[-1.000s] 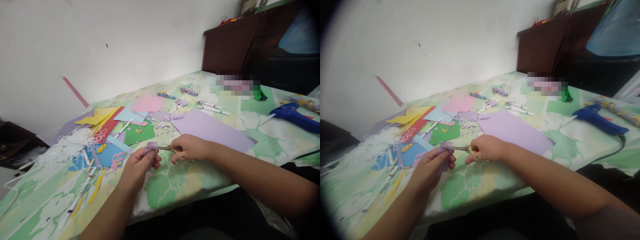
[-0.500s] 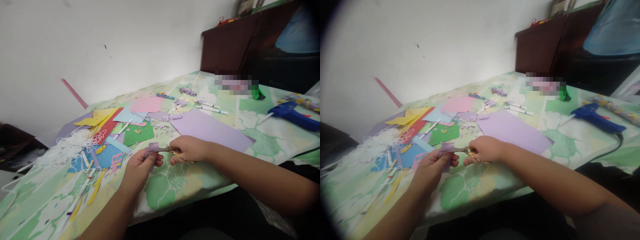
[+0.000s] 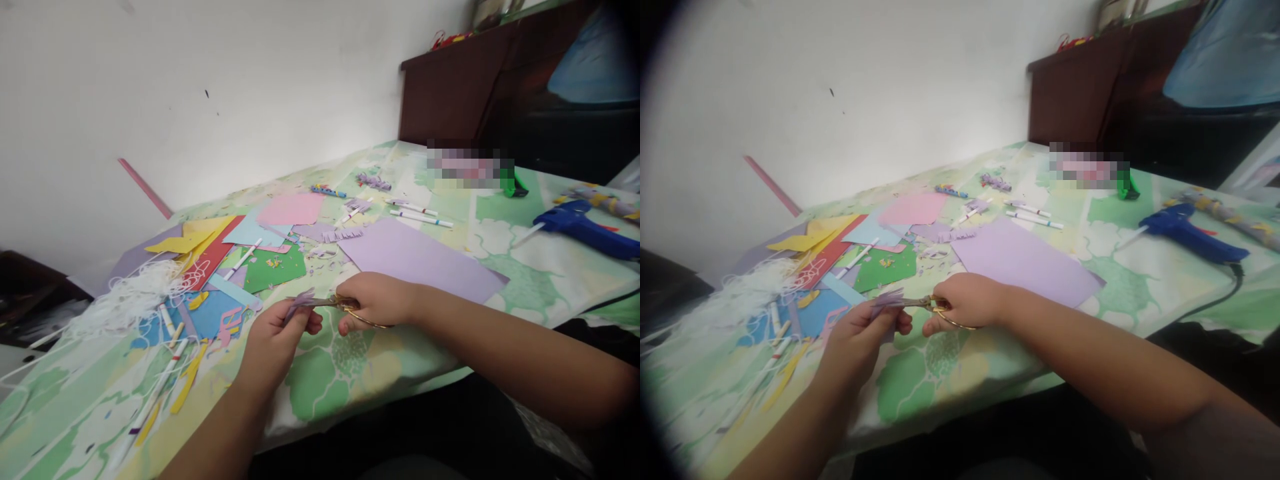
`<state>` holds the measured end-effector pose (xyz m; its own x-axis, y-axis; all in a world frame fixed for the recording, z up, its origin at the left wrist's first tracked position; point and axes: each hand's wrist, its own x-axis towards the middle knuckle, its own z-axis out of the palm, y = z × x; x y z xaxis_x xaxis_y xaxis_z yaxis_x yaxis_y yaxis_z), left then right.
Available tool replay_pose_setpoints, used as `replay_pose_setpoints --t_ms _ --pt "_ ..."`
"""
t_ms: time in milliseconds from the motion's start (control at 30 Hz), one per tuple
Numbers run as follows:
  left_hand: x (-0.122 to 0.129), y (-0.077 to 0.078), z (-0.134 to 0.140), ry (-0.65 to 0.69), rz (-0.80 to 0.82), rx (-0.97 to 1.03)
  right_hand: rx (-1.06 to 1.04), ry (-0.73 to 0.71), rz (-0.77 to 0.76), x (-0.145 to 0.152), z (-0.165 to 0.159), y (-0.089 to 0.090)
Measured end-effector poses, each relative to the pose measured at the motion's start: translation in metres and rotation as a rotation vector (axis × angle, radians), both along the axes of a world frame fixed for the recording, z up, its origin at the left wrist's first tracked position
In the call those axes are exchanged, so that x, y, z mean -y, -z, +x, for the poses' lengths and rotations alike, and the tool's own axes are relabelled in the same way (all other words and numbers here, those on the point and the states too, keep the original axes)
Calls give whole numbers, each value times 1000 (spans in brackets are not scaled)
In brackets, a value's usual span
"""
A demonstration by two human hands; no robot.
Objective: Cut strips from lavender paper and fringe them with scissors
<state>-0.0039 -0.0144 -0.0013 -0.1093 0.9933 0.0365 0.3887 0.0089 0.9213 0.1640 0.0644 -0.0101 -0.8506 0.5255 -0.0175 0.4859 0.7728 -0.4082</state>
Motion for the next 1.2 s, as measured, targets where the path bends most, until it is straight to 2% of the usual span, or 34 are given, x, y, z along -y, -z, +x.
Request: replay_pose_setpoints --t_ms 367,533,733,967,1200 --pt "-1 -2 2 -12 -65 -2 17 30 58 -1 -1 2" --pt "0 2 0 -21 -93 105 7 34 73 -2 -1 1" --pt "1 8 -7 55 -130 249 13 42 103 -2 0 0" --pt "-1 10 -8 49 -137 322 5 56 89 -3 1 -1" --pt "2 7 -5 23 -152 291 1 71 89 -4 1 -1"
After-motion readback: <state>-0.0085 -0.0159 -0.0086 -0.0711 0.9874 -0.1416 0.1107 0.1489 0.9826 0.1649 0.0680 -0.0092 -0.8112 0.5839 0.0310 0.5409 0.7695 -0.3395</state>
